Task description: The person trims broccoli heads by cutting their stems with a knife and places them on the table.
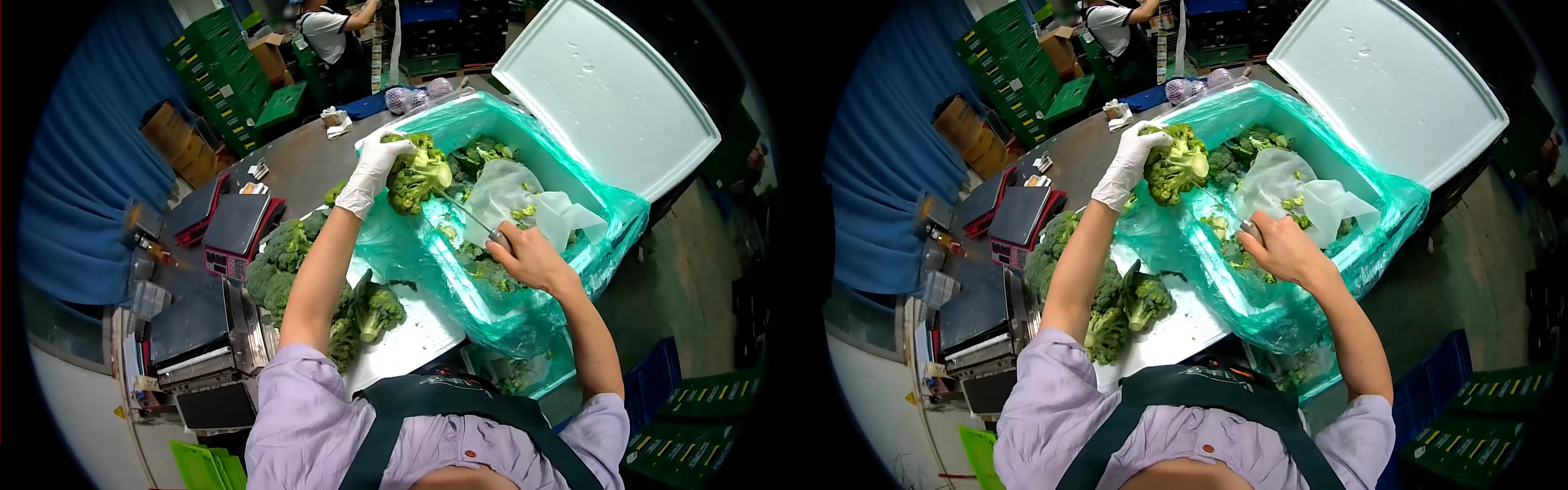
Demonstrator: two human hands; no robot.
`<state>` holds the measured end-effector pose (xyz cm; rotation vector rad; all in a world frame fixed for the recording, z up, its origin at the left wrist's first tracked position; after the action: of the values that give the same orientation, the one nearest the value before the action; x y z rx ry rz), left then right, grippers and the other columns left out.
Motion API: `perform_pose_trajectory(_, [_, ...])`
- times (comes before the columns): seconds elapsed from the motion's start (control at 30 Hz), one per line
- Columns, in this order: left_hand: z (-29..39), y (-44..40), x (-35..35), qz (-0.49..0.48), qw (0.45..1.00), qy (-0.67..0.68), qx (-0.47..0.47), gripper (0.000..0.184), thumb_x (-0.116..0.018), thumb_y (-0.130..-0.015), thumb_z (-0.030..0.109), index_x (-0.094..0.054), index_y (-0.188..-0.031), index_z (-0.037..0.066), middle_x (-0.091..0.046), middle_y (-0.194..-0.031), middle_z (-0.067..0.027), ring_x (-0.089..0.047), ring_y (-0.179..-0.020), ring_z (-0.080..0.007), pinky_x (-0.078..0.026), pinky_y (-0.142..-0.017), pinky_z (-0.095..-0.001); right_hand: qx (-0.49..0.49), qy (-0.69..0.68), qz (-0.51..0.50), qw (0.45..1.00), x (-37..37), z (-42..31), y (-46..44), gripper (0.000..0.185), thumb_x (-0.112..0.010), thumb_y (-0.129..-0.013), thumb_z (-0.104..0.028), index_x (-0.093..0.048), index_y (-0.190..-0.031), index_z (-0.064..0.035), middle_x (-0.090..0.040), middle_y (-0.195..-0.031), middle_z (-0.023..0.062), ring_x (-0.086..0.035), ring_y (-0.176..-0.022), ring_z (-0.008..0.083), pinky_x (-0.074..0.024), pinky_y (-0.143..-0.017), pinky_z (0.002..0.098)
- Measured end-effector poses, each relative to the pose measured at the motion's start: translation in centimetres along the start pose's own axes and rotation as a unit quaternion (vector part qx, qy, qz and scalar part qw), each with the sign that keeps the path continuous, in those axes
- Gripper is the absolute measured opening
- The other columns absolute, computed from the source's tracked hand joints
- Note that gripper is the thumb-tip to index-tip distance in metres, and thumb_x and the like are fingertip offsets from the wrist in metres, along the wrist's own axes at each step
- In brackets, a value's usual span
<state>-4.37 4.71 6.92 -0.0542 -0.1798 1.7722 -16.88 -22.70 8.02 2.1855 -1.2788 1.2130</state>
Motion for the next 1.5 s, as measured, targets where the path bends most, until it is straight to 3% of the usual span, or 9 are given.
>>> perform_pose_trajectory(0.07, [0.4, 0.3, -0.8, -0.029, 0.998, 0.037, 0.033, 0.022, -0.068, -0.065, 0.007, -0.061, -0.086, 0.002, -0.062, -0.085, -0.0080, -0.059, -0.076, -0.0165, -0.049, -0.071, -0.0290, 0.009, -0.005, -0.012, 1.000, 0.0, 0.1, 0.1, 0.031, -0.052, -0.089, -0.028, -0.053, -0.086, 0.0029, -0.059, -0.067, 0.0237, -0.059, -0.060, 0.0387, -0.0463, -0.058, 0.0443])
perform_pose_trajectory(0.23, [0.4, 0.4, -2.2, -0.081, 0.981, 0.167, 0.061, 0.013, -0.065, -0.064, 0.009, -0.060, -0.073, 0.003, -0.058, -0.074, -0.0054, -0.056, -0.070, -0.0163, -0.047, -0.068, -0.0303, -0.099, -0.193, -0.102, 0.971, 0.3, 0.6, 0.4, 0.033, -0.053, -0.090, -0.032, -0.055, -0.084, 0.0003, -0.062, -0.061, 0.0103, -0.058, -0.047, 0.0160, -0.0463, -0.050, 0.0331])
perform_pose_trajectory(0.57, [0.7, 1.4, -6.7, -0.146, 0.943, 0.255, 0.155, 0.032, -0.067, -0.064, 0.019, -0.057, -0.093, 0.009, -0.057, -0.082, -0.0034, -0.057, -0.072, -0.0171, -0.051, -0.070, -0.0330, -0.021, -0.151, -0.024, 0.988, 0.2, 3.9, 1.1, 0.032, -0.052, -0.090, -0.032, -0.053, -0.083, -0.0003, -0.061, -0.063, 0.0132, -0.062, -0.057, 0.0222, -0.0471, -0.054, 0.0349])
perform_pose_trajectory(0.67, [0.6, 1.6, -8.2, -0.142, 0.935, 0.273, 0.174, 0.015, -0.064, -0.064, 0.018, -0.057, -0.074, 0.010, -0.057, -0.072, -0.0019, -0.055, -0.063, -0.0167, -0.049, -0.064, -0.0319, -0.003, -0.088, 0.007, 0.996, -0.7, 5.2, 1.3, 0.032, -0.052, -0.090, -0.031, -0.051, -0.083, 0.0001, -0.059, -0.062, 0.0158, -0.062, -0.057, 0.0248, -0.0463, -0.054, 0.0371])
perform_pose_trajectory(0.93, [-2.2, -0.3, -10.8, -0.205, 0.931, 0.248, 0.174, 0.020, -0.063, -0.064, 0.015, -0.056, -0.083, 0.011, -0.055, -0.076, -0.0017, -0.054, -0.067, -0.0164, -0.048, -0.067, -0.0326, -0.085, -0.141, -0.071, 0.984, -0.9, 7.1, 1.6, 0.037, -0.050, -0.091, -0.035, -0.048, -0.080, 0.0007, -0.055, -0.056, 0.0146, -0.059, -0.050, 0.0239, -0.0461, -0.052, 0.0368])
perform_pose_trajectory(1.33, [-5.5, -0.7, -12.3, -0.202, 0.936, 0.266, 0.114, 0.020, -0.059, -0.063, 0.011, -0.058, -0.083, 0.009, -0.056, -0.078, -0.0036, -0.054, -0.073, -0.0174, -0.047, -0.070, -0.0319, -0.192, -0.207, -0.184, 0.942, -1.9, 9.2, 1.3, 0.036, -0.049, -0.089, -0.038, -0.055, -0.088, -0.0020, -0.057, -0.055, 0.0077, -0.049, -0.036, 0.0136, -0.0372, -0.033, 0.0288])
perform_pose_trajectory(1.4, [-5.2, -0.1, -12.1, -0.163, 0.926, 0.286, 0.183, 0.023, -0.061, -0.062, 0.017, -0.060, -0.084, 0.010, -0.058, -0.081, -0.0051, -0.056, -0.074, -0.0205, -0.049, -0.072, -0.0370, -0.204, -0.149, -0.232, 0.940, -4.2, 10.2, 0.8, 0.038, -0.049, -0.087, -0.036, -0.057, -0.086, 0.0003, -0.060, -0.061, 0.0142, -0.057, -0.047, 0.0235, -0.0455, -0.044, 0.0359])
perform_pose_trajectory(1.47, [-3.7, -1.6, -11.8, -0.144, 0.929, 0.309, 0.143, 0.024, -0.063, -0.062, 0.018, -0.060, -0.085, 0.010, -0.059, -0.082, -0.0060, -0.059, -0.075, -0.0226, -0.051, -0.074, -0.0399, -0.021, 0.039, -0.213, 0.976, -8.0, 10.9, -0.4, 0.039, -0.049, -0.085, -0.035, -0.059, -0.084, 0.0031, -0.063, -0.073, 0.0228, -0.062, -0.067, 0.0364, -0.0495, -0.064, 0.0437])
perform_pose_trajectory(1.5, [-0.7, -0.5, -11.8, -0.109, 0.920, 0.341, 0.161, 0.020, -0.062, -0.065, 0.016, -0.057, -0.083, 0.010, -0.054, -0.073, -0.0024, -0.053, -0.063, -0.0180, -0.050, -0.064, -0.0341, -0.057, 0.004, -0.234, 0.970, -7.6, 9.2, 0.2, 0.040, -0.049, -0.083, -0.034, -0.060, -0.085, 0.0043, -0.061, -0.082, 0.0278, -0.058, -0.083, 0.0443, -0.0453, -0.080, 0.0468])
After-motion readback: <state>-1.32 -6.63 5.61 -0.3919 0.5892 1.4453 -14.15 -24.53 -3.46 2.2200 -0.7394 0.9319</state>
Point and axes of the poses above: each hand's wrist, its own y-axis away from the middle knuckle, its own x-axis out of the back of the hand, z = x × y, the point moved 4 cm from there along -y, towards the middle knuckle
